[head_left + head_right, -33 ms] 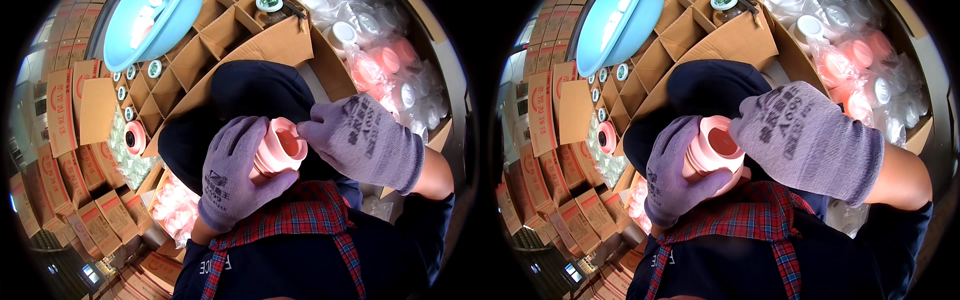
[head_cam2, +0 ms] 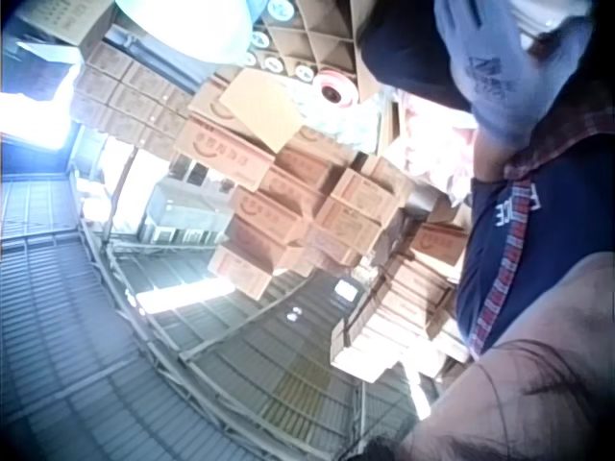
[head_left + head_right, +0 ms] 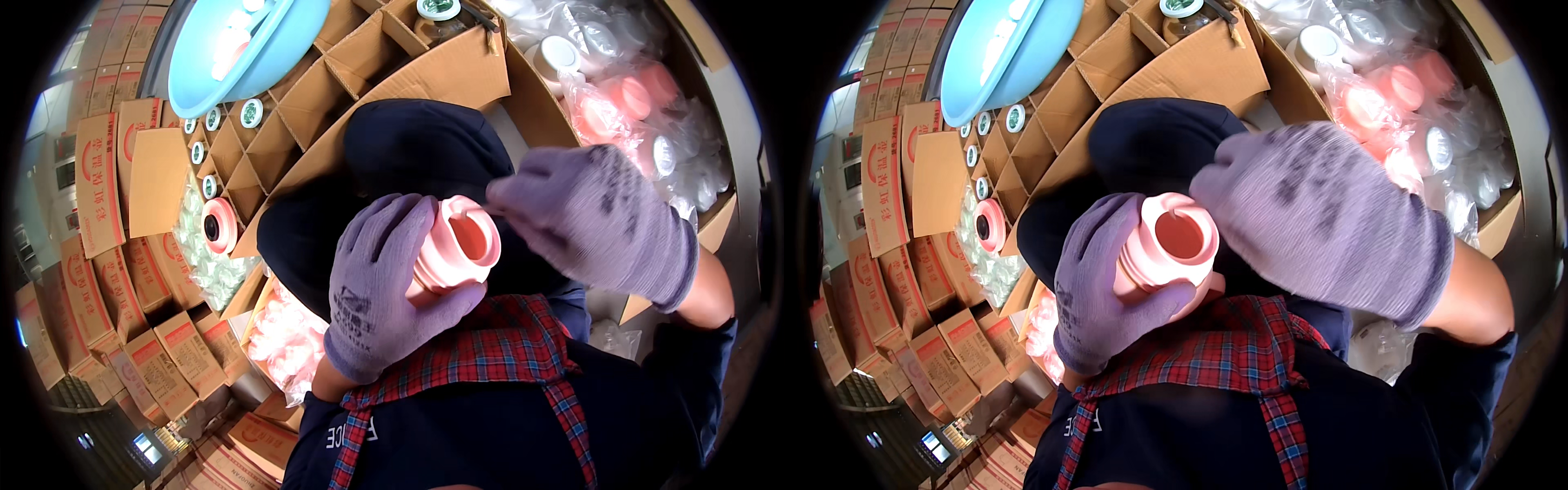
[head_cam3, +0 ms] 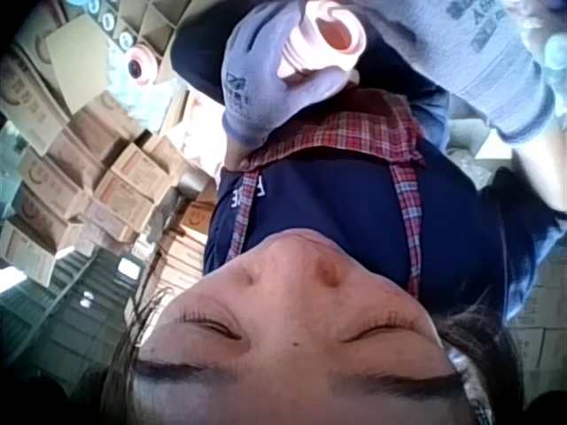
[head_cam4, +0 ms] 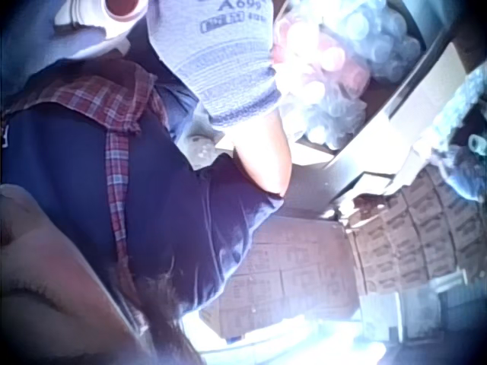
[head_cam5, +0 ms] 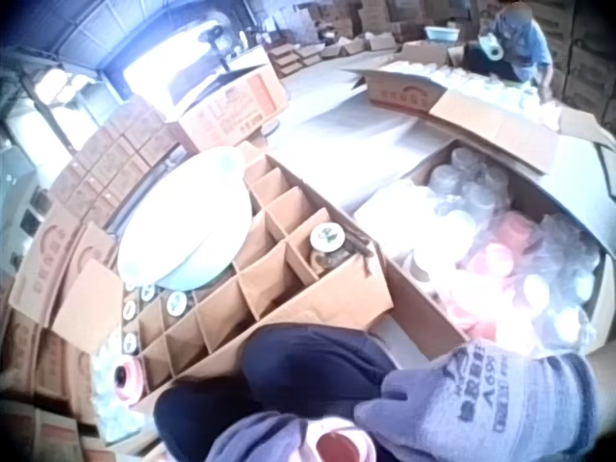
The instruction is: The person assembles thermos bottles by hand, picking up pink and white bodies, inserting internal components, and screwing on lids. They then wrap the assembled units in plastic bags and place them into cardboard boxes.
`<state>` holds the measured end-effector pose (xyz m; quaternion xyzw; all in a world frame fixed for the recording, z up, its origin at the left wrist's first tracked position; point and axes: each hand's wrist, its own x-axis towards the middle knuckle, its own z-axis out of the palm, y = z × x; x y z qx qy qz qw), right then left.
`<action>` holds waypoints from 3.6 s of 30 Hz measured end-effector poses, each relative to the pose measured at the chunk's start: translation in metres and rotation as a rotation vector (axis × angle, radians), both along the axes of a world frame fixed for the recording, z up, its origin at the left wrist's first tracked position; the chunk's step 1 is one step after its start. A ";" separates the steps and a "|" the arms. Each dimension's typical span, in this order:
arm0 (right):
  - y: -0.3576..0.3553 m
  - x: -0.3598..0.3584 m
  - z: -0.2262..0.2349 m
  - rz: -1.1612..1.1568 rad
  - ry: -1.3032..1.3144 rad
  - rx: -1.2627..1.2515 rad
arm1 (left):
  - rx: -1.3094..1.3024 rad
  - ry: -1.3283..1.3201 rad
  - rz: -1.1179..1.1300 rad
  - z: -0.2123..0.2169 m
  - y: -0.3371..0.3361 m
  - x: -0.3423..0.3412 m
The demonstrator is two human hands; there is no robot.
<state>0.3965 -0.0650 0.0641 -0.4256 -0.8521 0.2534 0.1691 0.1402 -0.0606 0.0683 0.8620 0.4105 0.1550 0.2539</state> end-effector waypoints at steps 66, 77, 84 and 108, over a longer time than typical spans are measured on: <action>-0.023 -0.041 -0.021 -0.236 0.254 -0.332 | 0.881 0.178 0.290 -0.058 -0.020 0.001; -0.023 -0.042 -0.024 -0.250 0.289 -0.417 | 0.852 0.200 0.291 -0.057 -0.023 0.003; -0.028 -0.044 -0.028 -0.266 0.326 -0.406 | 0.879 0.169 0.301 -0.060 -0.024 0.004; -0.013 -0.029 -0.005 -0.358 0.807 -1.179 | 1.056 0.170 0.231 -0.073 -0.019 -0.003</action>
